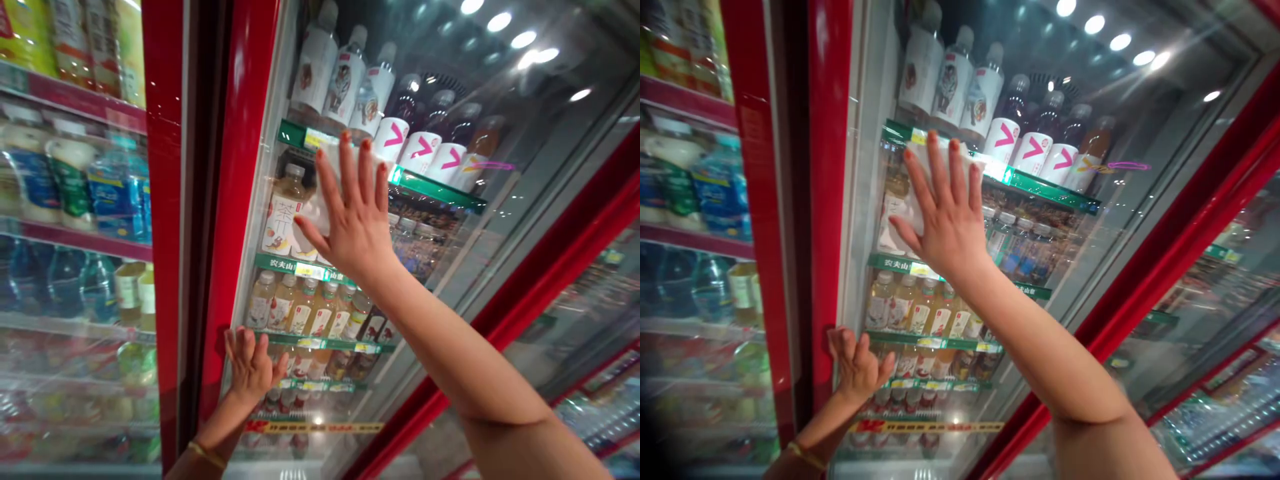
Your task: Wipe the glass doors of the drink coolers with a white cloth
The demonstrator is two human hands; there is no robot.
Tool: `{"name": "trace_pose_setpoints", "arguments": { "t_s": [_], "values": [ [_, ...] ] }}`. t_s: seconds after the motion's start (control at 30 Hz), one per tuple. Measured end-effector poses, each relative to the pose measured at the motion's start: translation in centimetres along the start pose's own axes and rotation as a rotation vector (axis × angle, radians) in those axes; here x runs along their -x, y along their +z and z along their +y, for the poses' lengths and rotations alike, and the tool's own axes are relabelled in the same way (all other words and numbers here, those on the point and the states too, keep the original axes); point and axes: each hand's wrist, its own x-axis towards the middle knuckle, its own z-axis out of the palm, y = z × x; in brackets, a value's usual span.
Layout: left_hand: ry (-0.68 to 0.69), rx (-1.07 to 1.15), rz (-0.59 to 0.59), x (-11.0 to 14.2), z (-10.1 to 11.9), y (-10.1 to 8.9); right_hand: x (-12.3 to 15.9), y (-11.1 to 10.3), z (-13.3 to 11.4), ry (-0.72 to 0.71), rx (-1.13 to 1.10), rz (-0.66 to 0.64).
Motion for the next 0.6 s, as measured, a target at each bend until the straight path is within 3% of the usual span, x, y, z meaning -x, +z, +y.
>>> {"name": "trace_pose_setpoints", "arguments": {
  "t_s": [0.07, 0.1, 0.17, 0.23, 0.27, 0.3, 0.37, 0.43, 0.5, 0.6],
  "values": [
    [0.020, 0.005, 0.008, 0.5, -0.3, 0.0, 0.2, 0.8, -2.5, 0.053, -0.038, -0.009],
    [0.038, 0.010, 0.015, 0.8, -0.4, 0.0, 1.5, 1.6, -4.3, -0.017, -0.061, -0.044],
    [0.079, 0.025, 0.032, 1.4, -0.9, 0.0, 5.8, 3.4, -7.2, -0.297, -0.079, -0.139],
    [0.115, 0.042, 0.041, 2.1, -1.3, 0.0, 10.8, 4.3, -7.2, -0.437, -0.043, -0.192],
    [0.125, 0.050, 0.037, 2.3, -1.5, 0.1, 13.0, 4.2, -5.8, -0.391, -0.016, -0.188],
    [0.130, 0.058, 0.028, 2.4, -1.6, 0.2, 14.9, 3.6, -3.7, -0.259, 0.016, -0.158],
    [0.123, 0.069, 0.005, 2.2, -1.6, 0.3, 17.6, 1.9, 1.5, 0.175, 0.090, -0.024],
    [0.104, 0.076, -0.001, 1.4, -1.4, 0.1, 19.0, 0.6, 5.0, 0.575, 0.163, 0.135],
    [0.074, 0.068, 0.007, 0.5, -1.2, -0.3, 19.9, 0.8, 4.3, 0.774, 0.213, 0.229],
    [0.043, 0.037, -0.025, 0.1, -1.7, -0.8, 21.4, 3.4, -3.0, 0.669, 0.206, 0.147]
  ]
}}
